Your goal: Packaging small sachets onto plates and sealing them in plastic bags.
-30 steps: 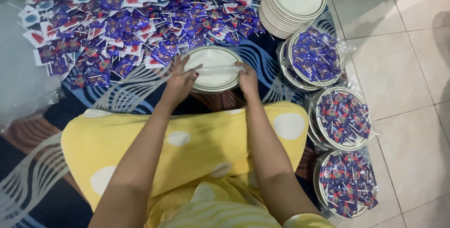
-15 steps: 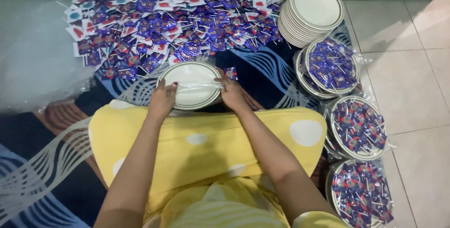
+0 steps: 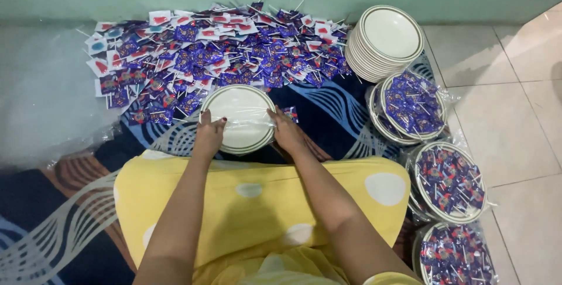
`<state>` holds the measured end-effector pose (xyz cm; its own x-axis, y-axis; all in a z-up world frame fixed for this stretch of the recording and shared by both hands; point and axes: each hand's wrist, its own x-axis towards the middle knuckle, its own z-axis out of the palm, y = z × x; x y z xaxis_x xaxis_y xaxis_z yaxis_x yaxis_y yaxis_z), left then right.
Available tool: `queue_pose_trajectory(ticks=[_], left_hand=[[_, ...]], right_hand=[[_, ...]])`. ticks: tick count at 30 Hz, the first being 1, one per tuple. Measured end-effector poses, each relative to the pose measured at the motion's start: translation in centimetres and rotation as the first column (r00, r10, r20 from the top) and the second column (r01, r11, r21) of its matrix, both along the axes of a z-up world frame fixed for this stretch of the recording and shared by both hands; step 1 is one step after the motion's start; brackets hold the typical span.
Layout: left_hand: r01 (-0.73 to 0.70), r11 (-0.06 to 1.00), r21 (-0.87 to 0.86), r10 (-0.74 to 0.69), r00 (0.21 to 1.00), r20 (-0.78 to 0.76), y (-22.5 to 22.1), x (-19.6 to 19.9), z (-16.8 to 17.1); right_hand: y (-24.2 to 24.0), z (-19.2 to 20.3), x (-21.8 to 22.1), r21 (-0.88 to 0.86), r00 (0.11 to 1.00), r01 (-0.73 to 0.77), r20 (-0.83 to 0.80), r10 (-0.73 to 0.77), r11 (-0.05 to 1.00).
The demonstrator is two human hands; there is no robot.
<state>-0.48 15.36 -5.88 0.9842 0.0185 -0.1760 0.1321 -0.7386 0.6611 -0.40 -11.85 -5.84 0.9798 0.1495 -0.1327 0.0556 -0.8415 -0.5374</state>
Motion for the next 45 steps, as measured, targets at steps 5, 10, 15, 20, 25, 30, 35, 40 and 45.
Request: queue_pose_trajectory(ticks=[5,10,15,20,25,30,35,40,45], left_hand=[[0.056,0.998,-0.02,-0.056,0.998,0.008,0.4,-1.1,1.5],[0.161,0.987,0.023,-0.158,0.983,-0.093,1.4,-3.2,5.6],[0.175,0.984,-0.027,-0.174,0.984,0.034,1.2,-3.8,7.3],[0.186,0.977,0.105,-0.189,0.982,0.017,1.1,-2.0,6.4],[0.189,0.957,0.219,-0.176,0.981,-0.077,0.7,-1.6,7.0],[0.207,0.961,0.183,-0.186,0.974,-0.128,0.6,-1.8,8.1],[0.175,0.973,0.151,-0.169,0.984,-0.049,0.3,-2.2,7.0],[0.161,0.967,0.199,-0.169,0.985,0.024,0.2,-3.0,4.2],[0.138,0.985,0.105,-0.146,0.986,0.075,0.5,-3.7,4.9]], right_hand=[[-1.8,-1.8,1.1,0.11,0.999,-0.046,0.006,0.046,0.993],[-3.7,7.0,0.9,0.501,0.967,-0.04,-0.198,0.16,0.865],[-7.3,-2.1,8.8,0.463,0.973,0.216,-0.178,-0.149,0.859],[-3.5,-2.8,12.8,0.102,1.0,-0.019,0.0,0.019,0.995],[-1.7,0.5,11.7,-0.249,0.997,-0.053,-0.065,0.038,0.967],[-5.3,-1.2,8.9,-0.407,0.954,-0.07,0.238,0.18,0.911],[-9.2,-2.7,5.6,-0.35,0.883,0.066,0.457,0.109,0.935],[-6.8,0.0,2.6,-0.172,0.914,0.097,0.404,-0.02,0.98],[-5.5,1.9,1.4,-0.288,0.986,0.164,0.07,-0.15,0.943]])
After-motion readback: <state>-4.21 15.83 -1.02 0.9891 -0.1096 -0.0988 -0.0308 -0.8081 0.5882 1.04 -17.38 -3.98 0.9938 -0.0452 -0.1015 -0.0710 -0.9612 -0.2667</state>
